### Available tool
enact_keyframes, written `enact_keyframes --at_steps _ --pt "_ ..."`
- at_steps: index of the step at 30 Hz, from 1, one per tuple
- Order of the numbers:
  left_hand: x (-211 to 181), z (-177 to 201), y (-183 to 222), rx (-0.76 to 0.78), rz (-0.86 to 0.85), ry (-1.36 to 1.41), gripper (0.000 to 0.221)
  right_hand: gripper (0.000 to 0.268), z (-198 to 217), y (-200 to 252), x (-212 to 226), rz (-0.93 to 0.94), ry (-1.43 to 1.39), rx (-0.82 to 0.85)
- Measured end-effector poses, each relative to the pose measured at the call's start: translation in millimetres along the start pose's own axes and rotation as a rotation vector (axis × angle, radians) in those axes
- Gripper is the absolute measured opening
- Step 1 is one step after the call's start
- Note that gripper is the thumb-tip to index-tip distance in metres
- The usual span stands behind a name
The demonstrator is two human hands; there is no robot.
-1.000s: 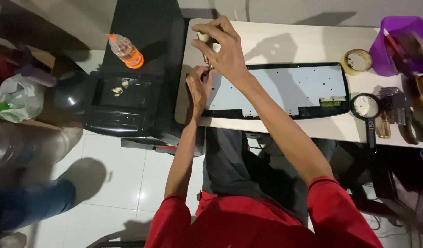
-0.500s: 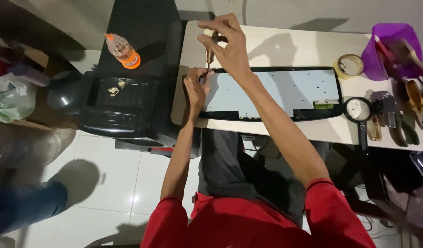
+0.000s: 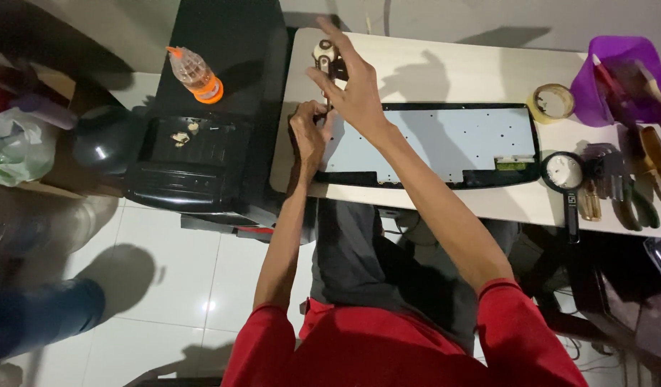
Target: Disassembling a computer keyboard to realign the internal membrane and rubber dome layers before reassembly.
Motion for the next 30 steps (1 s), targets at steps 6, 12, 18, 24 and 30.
enact_keyframes --at_steps 6,12,18,24,30 --pt "-9 2 0 0.008 -0.018 -0.090 0.018 0.045 4 0 -2 -0.042 -0.093 -0.012" --pt "0 -2 2 0.000 -0.025 -0.117 0.019 0.029 8 -2 -5 -0.183 -0.146 0.010" --pt "-2 1 3 0.035 0.048 -0.130 0.016 0.023 10 6 -17 -0.187 0.119 0.114" --pt "-8 1 0 0.003 0.017 -0.139 0.017 0.027 5 17 -25 -0.294 0.171 0.164" --pt "-7 2 2 -0.018 0.042 -0.155 0.021 0.033 8 10 -8 -0.389 0.094 0.186"
Point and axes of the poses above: each hand's wrist, its own y-axis away from the middle knuckle, its own z-axis out of the back of the hand, x = y × z, the point moved 3 cm from there along -y, towards the middle knuckle, and after that the axes turned 13 degrees about z, right-handed, at the moved point
